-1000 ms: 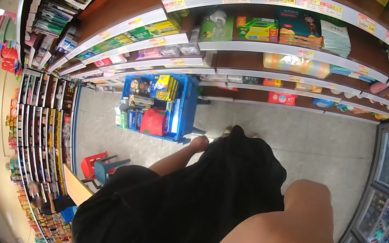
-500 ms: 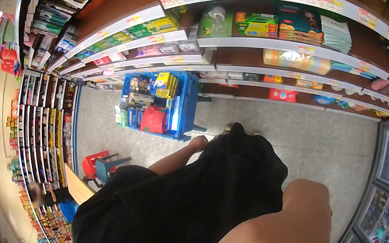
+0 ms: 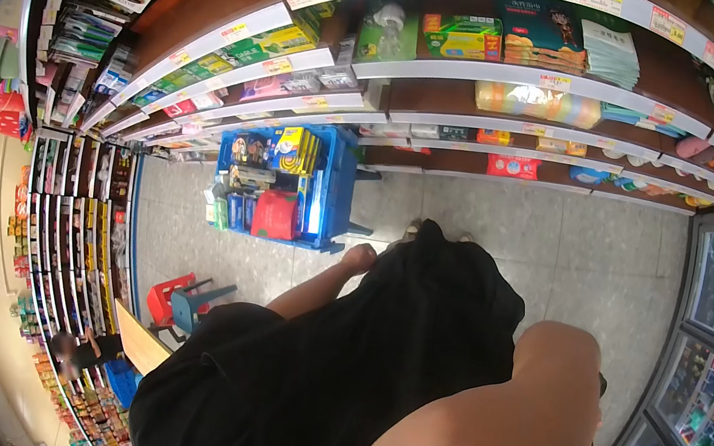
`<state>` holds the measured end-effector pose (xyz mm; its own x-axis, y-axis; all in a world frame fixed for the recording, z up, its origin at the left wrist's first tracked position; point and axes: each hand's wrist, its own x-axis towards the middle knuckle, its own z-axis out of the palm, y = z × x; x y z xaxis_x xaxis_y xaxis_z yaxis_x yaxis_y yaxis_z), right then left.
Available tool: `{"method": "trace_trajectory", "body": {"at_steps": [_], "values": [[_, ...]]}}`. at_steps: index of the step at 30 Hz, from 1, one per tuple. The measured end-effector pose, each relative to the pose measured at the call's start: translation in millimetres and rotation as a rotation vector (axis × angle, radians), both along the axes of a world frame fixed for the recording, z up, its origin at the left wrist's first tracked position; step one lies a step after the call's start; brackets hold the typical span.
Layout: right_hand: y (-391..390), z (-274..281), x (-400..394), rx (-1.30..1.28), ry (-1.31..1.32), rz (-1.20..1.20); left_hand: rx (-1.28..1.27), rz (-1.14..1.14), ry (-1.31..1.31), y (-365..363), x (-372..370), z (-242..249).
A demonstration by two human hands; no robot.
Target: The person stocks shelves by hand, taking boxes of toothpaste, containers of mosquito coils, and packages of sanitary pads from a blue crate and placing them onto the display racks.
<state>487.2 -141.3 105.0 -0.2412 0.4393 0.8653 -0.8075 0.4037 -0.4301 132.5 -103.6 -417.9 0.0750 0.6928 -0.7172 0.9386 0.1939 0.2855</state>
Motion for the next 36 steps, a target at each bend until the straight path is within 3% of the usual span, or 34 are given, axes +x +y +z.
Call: {"method": "trace_trajectory", "body": {"at_steps": [1,3,4,7,10,11,14,16,18,22,23,24,25,26,27,28,30,31,32,34,36], "values": [[-16,-37,20,0.093,-0.159,0.072,-0.002,0.002,0.01,-2,0,0],[-3,-28,27,0.206,-0.302,0.005,0.021,-0.026,0.005,-3,-3,-3],[34,22,18,0.219,-0.288,-0.137,0.032,-0.043,0.0,-4,-2,-4],[53,41,26,0.318,-0.429,-0.298,0.027,0.033,-0.018,-6,3,5],[54,28,10,0.404,-0.337,-0.474,0.078,-0.138,-0.046,-15,-23,-50],[44,23,-9,0.34,-0.245,-0.634,-0.003,-0.032,-0.047,-8,-6,-13],[51,31,4,0.428,-0.461,-0.674,-0.001,0.032,-0.008,-10,-5,-19],[53,23,9,0.464,-0.749,-0.545,-0.006,-0.006,-0.016,-8,-3,-23],[58,6,8,0.404,-1.005,-0.433,0.045,0.037,0.034,-15,-12,-72],[115,-109,0,-0.214,-1.141,-0.287,-0.102,-0.203,0.076,-12,-1,-33],[132,-164,2,-0.431,-1.213,-0.285,-0.083,-0.099,0.067,-15,5,-15],[139,-219,12,-0.433,-1.395,-0.465,-0.063,0.008,0.059,-18,9,2],[129,-279,22,-0.275,-1.677,-0.773,-0.087,0.046,0.044,-20,15,22],[111,-373,34,-0.157,-1.959,-0.951,-0.069,0.06,0.048,-24,17,25],[101,-431,47,-0.291,-2.344,-0.665,-0.055,0.074,0.055,-30,17,28],[79,-434,60,-0.224,-2.508,-0.238,-0.043,0.087,0.064,-36,16,31],[-2,-578,94,-0.62,-2.239,0.279,-0.069,0.162,0.065,-48,17,44],[-49,-601,109,-1.108,-2.013,0.178,-0.079,0.171,0.075,-55,16,47],[-84,-619,120,-1.667,-1.794,0.322,-0.09,0.18,0.084,-63,14,51],[-134,-660,152,-1.643,-1.709,0.294,-0.114,0.301,0.106,-75,13,62],[-153,-661,171,-1.424,-1.895,0.351,-0.122,0.373,0.111,-91,4,67]]}}
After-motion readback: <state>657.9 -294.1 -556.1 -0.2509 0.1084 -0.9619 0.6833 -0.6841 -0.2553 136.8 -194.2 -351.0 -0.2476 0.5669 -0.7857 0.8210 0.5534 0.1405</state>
